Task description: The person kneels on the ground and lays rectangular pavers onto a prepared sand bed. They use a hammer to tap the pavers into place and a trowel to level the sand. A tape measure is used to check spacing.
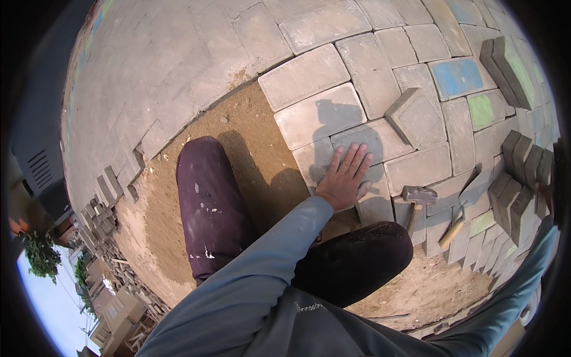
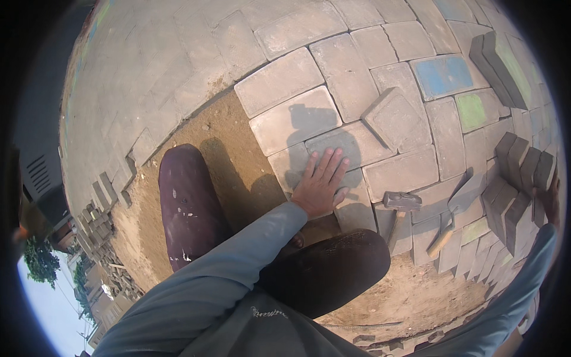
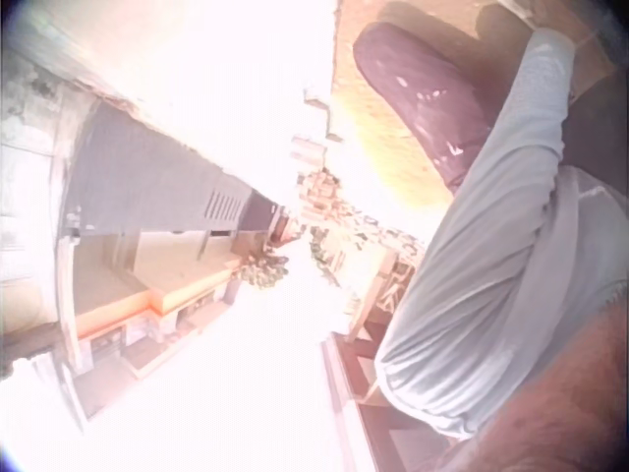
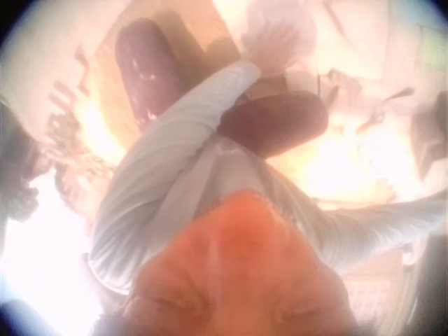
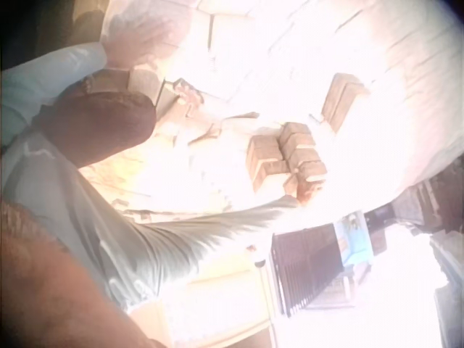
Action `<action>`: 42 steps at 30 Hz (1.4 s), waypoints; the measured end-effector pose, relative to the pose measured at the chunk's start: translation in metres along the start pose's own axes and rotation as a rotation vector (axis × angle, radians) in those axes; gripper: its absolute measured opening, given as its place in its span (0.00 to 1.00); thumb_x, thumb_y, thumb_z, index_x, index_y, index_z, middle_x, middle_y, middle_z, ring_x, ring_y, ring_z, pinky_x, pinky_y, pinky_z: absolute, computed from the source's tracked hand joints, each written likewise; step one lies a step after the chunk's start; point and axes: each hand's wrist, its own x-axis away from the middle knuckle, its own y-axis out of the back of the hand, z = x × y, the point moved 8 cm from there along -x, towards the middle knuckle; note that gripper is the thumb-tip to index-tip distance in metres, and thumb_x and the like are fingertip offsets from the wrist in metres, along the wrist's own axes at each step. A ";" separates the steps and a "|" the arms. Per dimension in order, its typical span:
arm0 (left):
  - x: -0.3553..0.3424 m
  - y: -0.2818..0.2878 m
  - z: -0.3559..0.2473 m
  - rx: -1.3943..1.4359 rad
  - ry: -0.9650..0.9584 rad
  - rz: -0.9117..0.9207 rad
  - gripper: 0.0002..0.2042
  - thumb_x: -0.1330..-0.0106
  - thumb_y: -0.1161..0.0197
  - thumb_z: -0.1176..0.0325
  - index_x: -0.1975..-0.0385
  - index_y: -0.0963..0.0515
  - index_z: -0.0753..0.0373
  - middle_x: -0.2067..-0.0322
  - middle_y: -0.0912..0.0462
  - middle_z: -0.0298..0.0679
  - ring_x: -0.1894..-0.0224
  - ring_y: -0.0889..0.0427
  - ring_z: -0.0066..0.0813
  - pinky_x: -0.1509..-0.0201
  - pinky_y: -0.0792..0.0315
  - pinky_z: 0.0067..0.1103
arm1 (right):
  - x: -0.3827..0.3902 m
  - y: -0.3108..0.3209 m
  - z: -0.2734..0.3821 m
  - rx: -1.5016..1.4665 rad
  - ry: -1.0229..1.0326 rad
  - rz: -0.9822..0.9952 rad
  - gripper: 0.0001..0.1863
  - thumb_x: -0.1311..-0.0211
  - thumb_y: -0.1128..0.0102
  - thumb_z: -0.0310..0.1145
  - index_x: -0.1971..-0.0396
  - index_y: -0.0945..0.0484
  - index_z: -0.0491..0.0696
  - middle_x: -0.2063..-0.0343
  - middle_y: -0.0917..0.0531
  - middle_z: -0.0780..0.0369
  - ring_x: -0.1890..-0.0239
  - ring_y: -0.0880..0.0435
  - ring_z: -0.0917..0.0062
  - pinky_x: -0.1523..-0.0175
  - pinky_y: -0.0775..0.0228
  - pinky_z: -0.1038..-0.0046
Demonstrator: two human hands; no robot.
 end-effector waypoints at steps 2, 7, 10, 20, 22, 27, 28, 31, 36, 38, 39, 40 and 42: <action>-0.003 0.001 0.001 -0.015 0.001 0.017 0.37 0.30 0.43 0.45 0.27 0.38 0.63 0.24 0.44 0.51 0.22 0.47 0.49 0.21 0.55 0.49 | -0.006 0.005 0.003 -0.003 0.004 0.008 0.51 0.44 0.29 0.43 0.23 0.46 0.51 0.32 0.33 0.45 0.32 0.29 0.51 0.31 0.33 0.56; 0.000 0.000 -0.001 0.017 0.003 0.066 0.38 0.30 0.44 0.44 0.26 0.40 0.62 0.24 0.44 0.51 0.22 0.47 0.49 0.21 0.54 0.49 | -0.002 0.017 0.020 -0.017 0.008 0.022 0.52 0.46 0.29 0.39 0.22 0.47 0.52 0.33 0.32 0.46 0.33 0.29 0.51 0.31 0.32 0.56; 0.001 0.002 0.002 -0.021 0.008 0.039 0.37 0.29 0.45 0.45 0.26 0.40 0.62 0.24 0.44 0.51 0.22 0.47 0.49 0.21 0.55 0.49 | -0.001 0.023 0.041 -0.042 0.005 0.015 0.52 0.47 0.28 0.37 0.22 0.47 0.52 0.33 0.32 0.46 0.33 0.29 0.51 0.31 0.32 0.55; 0.004 0.004 0.005 0.019 -0.014 0.007 0.37 0.28 0.47 0.46 0.25 0.42 0.63 0.23 0.47 0.50 0.21 0.50 0.47 0.20 0.57 0.48 | 0.000 0.022 0.059 0.054 -0.127 0.127 0.57 0.52 0.26 0.34 0.22 0.50 0.54 0.35 0.30 0.47 0.33 0.29 0.48 0.32 0.32 0.53; 0.003 0.003 0.001 0.088 -0.038 0.007 0.37 0.27 0.48 0.46 0.24 0.43 0.63 0.23 0.49 0.49 0.20 0.53 0.46 0.19 0.59 0.47 | 0.009 0.044 0.084 -0.053 -0.153 0.114 0.57 0.52 0.24 0.38 0.22 0.49 0.50 0.36 0.30 0.45 0.34 0.28 0.49 0.32 0.32 0.55; 0.011 -0.003 0.006 0.106 -0.030 -0.049 0.36 0.26 0.49 0.47 0.24 0.43 0.63 0.22 0.52 0.48 0.19 0.58 0.44 0.18 0.65 0.44 | 0.044 0.152 0.311 -0.460 -0.158 -0.018 0.56 0.52 0.22 0.46 0.26 0.44 0.40 0.37 0.29 0.44 0.34 0.27 0.55 0.30 0.35 0.59; 0.017 -0.004 0.015 0.101 -0.006 -0.066 0.36 0.26 0.49 0.47 0.24 0.43 0.63 0.21 0.53 0.48 0.19 0.59 0.44 0.17 0.66 0.44 | 0.043 0.157 0.361 -0.634 -0.118 -0.008 0.57 0.53 0.21 0.46 0.26 0.43 0.40 0.37 0.28 0.45 0.34 0.28 0.56 0.30 0.36 0.59; 0.026 0.008 0.042 0.457 -0.088 -0.126 0.27 0.26 0.46 0.60 0.30 0.33 0.63 0.31 0.32 0.51 0.24 0.41 0.47 0.20 0.50 0.40 | 0.059 0.197 0.492 -1.009 -0.090 0.122 0.59 0.57 0.19 0.47 0.27 0.42 0.38 0.37 0.27 0.45 0.32 0.28 0.57 0.28 0.39 0.61; 0.125 0.071 0.125 1.311 0.309 -0.323 0.22 0.20 0.52 0.58 0.34 0.30 0.66 0.44 0.20 0.50 0.40 0.21 0.40 0.36 0.26 0.33 | 0.104 0.183 0.621 -0.870 0.037 0.207 0.67 0.59 0.21 0.58 0.28 0.47 0.29 0.38 0.31 0.35 0.33 0.28 0.48 0.29 0.37 0.59; 0.143 0.082 0.141 1.579 0.427 -0.382 0.26 0.20 0.51 0.54 0.32 0.33 0.67 0.40 0.24 0.51 0.38 0.23 0.39 0.37 0.27 0.32 | 0.113 0.176 0.673 -0.851 0.051 0.350 0.71 0.59 0.25 0.65 0.27 0.49 0.29 0.42 0.30 0.32 0.35 0.28 0.43 0.33 0.32 0.56; 0.145 0.078 0.145 1.737 0.530 -0.376 0.27 0.21 0.49 0.53 0.32 0.35 0.69 0.38 0.26 0.52 0.38 0.24 0.39 0.38 0.27 0.30 | 0.116 0.177 0.698 -0.828 0.061 0.421 0.70 0.58 0.26 0.66 0.26 0.50 0.30 0.44 0.29 0.33 0.36 0.27 0.42 0.35 0.31 0.54; 0.145 0.072 0.146 1.892 0.635 -0.362 0.29 0.21 0.47 0.52 0.31 0.36 0.70 0.36 0.28 0.54 0.37 0.25 0.39 0.38 0.27 0.29 | 0.117 0.177 0.720 -0.804 0.069 0.487 0.70 0.57 0.27 0.67 0.26 0.50 0.31 0.47 0.29 0.33 0.38 0.27 0.41 0.38 0.29 0.52; 0.160 0.065 0.182 1.552 0.586 -0.438 0.34 0.22 0.46 0.51 0.28 0.43 0.73 0.33 0.33 0.55 0.34 0.30 0.41 0.33 0.33 0.30 | 0.114 0.160 0.779 -0.786 0.116 0.407 0.66 0.54 0.30 0.66 0.25 0.48 0.37 0.48 0.29 0.35 0.44 0.24 0.40 0.41 0.30 0.49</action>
